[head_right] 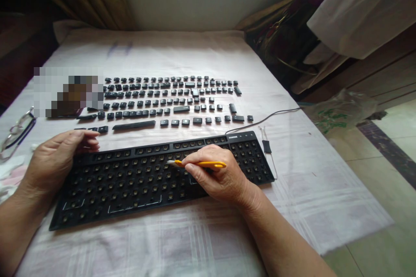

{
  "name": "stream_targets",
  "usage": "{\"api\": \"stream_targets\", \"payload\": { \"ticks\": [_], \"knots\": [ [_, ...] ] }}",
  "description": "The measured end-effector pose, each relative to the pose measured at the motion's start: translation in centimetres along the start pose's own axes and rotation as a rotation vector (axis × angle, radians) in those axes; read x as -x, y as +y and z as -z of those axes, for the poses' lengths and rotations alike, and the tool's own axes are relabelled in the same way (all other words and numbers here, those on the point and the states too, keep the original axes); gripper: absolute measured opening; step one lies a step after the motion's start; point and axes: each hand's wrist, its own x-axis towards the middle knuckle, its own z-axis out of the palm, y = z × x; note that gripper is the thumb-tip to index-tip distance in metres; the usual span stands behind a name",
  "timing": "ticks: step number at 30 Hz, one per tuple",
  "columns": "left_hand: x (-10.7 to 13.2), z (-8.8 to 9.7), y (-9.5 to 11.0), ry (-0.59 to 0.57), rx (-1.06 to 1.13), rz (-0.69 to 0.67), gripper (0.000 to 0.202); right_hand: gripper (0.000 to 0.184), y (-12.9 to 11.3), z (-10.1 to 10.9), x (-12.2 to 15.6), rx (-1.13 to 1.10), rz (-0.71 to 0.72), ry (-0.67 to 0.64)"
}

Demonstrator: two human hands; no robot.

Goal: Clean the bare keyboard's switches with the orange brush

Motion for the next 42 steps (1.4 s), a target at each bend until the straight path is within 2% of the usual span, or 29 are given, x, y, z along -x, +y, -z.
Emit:
{"api": "stream_targets", "payload": {
  "ticks": [10, 28, 36, 42],
  "knots": [
    [0.0, 0.1, 0.2, -0.012, 0.005, 0.003, 0.052, 0.019, -0.4, 0.2, -0.1, -0.090, -0.055, 0.069],
    [-0.1, 0.0, 0.1, -0.006, 0.013, 0.019, 0.052, 0.017, 0.0, -0.9, 0.2, -0.018, 0.069, -0.062],
    [-0.1, 0.0, 0.0, -0.011, 0.012, 0.019, 0.048, 0.020, -0.5, -0.1, -0.1, -0.123, -0.025, -0.004],
    [0.1, -0.1, 0.2, 0.003, 0.012, 0.019, 0.049, 0.019, -0.2, -0.7, 0.0, -0.018, 0.045, -0.007]
  ]
}}
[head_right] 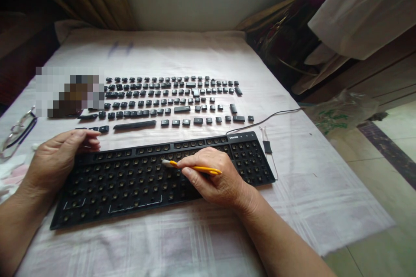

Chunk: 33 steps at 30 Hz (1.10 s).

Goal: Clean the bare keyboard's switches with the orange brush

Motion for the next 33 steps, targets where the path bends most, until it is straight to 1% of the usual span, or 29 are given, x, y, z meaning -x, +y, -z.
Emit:
{"api": "stream_targets", "payload": {
  "ticks": [4, 9, 12, 17, 20, 23, 27, 33],
  "knots": [
    [0.0, 0.0, 0.1, -0.008, -0.002, -0.005, 0.051, 0.017, 0.2, -0.3, 0.1, 0.023, 0.001, -0.024],
    [-0.2, 0.1, -0.2, -0.008, -0.008, -0.006, 0.048, 0.018, 0.1, -0.2, 0.1, -0.004, 0.001, -0.061],
    [-0.2, 0.2, -0.3, -0.005, -0.007, -0.003, 0.049, 0.018, 0.0, 0.0, 0.1, -0.029, -0.028, -0.038],
    [0.2, 0.1, 0.0, -0.003, 0.026, 0.024, 0.049, 0.018, -0.3, 0.1, 0.0, -0.061, -0.130, 0.011],
    [0.7, -0.2, 0.6, -0.042, 0.065, 0.067, 0.055, 0.017, -0.4, 0.1, 0.0, -0.061, -0.175, 0.077],
    [1.2, -0.5, 1.2, -0.100, 0.101, 0.095, 0.063, 0.016, -0.4, -0.1, 0.1, -0.057, -0.190, 0.133],
    [1.4, -0.8, 1.4, -0.149, 0.131, 0.106, 0.066, 0.015, -0.5, -0.1, 0.1, -0.075, -0.193, 0.132],
    [1.3, -0.6, 1.1, -0.205, 0.156, 0.095, 0.065, 0.014, -0.3, -0.2, 0.3, -0.068, -0.195, 0.156]
  ]
}}
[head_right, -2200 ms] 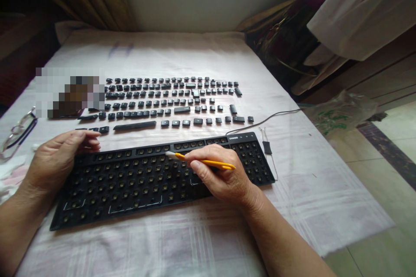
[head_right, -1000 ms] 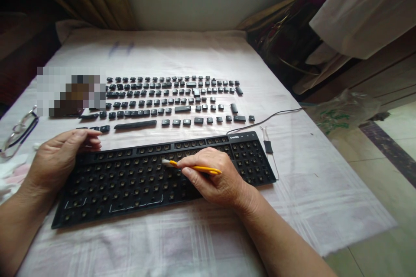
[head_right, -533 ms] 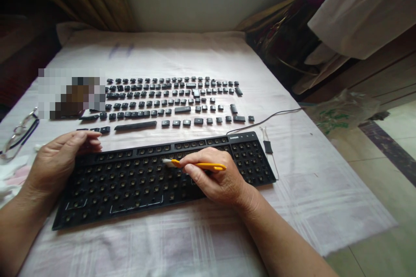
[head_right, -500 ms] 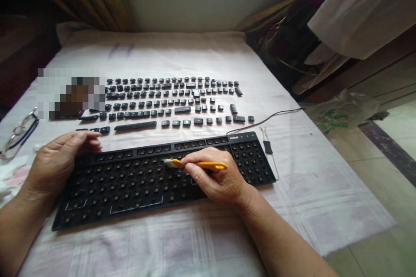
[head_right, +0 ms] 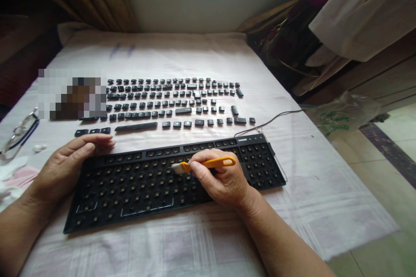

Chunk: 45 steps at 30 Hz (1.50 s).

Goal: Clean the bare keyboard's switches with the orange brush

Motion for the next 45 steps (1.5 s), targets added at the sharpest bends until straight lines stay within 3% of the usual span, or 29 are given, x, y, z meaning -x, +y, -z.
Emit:
{"api": "stream_targets", "payload": {
  "ticks": [24, 34, 45],
  "knots": [
    [-0.40, 0.26, -0.54, -0.018, -0.057, -0.031, 0.065, 0.014, 0.42, 0.05, -0.26, 0.034, 0.085, -0.029],
    [-0.54, 0.23, -0.62, -0.023, -0.091, -0.048, 0.064, 0.014, 0.04, 0.42, -0.06, -0.039, -0.034, 0.005],
    [-0.41, 0.25, -0.78, -0.028, -0.109, -0.071, 0.061, 0.015, 0.18, 0.08, -0.42, -0.008, 0.062, -0.067]
  ]
}}
